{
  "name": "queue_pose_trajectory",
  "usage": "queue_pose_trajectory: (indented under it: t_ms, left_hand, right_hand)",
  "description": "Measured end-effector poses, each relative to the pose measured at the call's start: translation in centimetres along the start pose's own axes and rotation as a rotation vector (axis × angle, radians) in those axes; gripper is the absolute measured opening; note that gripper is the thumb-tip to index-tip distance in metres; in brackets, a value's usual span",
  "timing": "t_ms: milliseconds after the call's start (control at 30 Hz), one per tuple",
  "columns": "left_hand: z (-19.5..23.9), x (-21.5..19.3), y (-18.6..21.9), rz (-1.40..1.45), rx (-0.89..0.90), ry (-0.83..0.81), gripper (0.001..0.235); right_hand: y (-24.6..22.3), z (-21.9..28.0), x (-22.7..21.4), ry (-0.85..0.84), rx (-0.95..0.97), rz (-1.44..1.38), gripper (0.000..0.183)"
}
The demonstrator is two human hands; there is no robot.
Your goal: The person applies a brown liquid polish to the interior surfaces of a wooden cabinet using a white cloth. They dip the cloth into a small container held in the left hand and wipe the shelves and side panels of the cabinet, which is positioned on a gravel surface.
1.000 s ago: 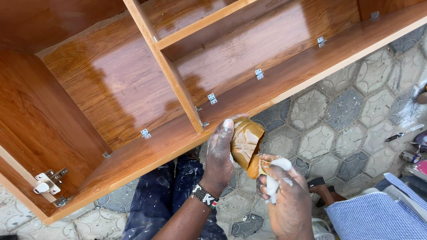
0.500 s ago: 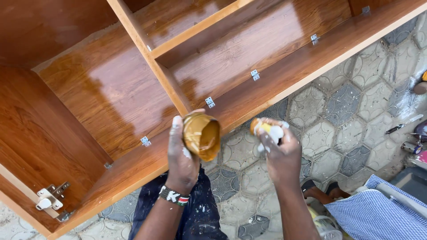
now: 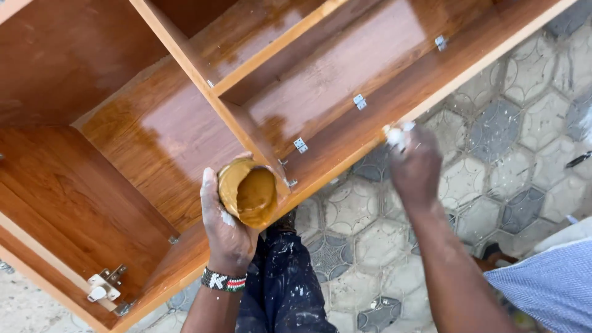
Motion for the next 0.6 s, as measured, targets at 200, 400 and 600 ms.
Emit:
queue_pose_trajectory:
  t_ms: [200,400,600]
  left_hand:
    - [0.0,0.8,2.6,0.052,0.107,-0.062,0.044]
    - [1.4,1.8,4.8,-0.049,-0.008,-0.175,0.073]
    - [2.0,1.3,6.1,-0.132,0.030,-0.205,0.077]
  right_hand:
    - [-22.1,6.3,-3.7,-0.096,0.188,-0.656,0.020]
    - [-21.7,7.7,0.4,-0.401,0.039,-0.797,0.037]
    - [2.2,-2.7,1.4,0.048,0.212,-0.415,0.021]
Point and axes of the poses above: each hand's wrist, its own z-axis away from the middle knuckle, its own x-axis out of the palm, y = z × x, the point moved 4 cm from there along -z, towards the middle knuckle
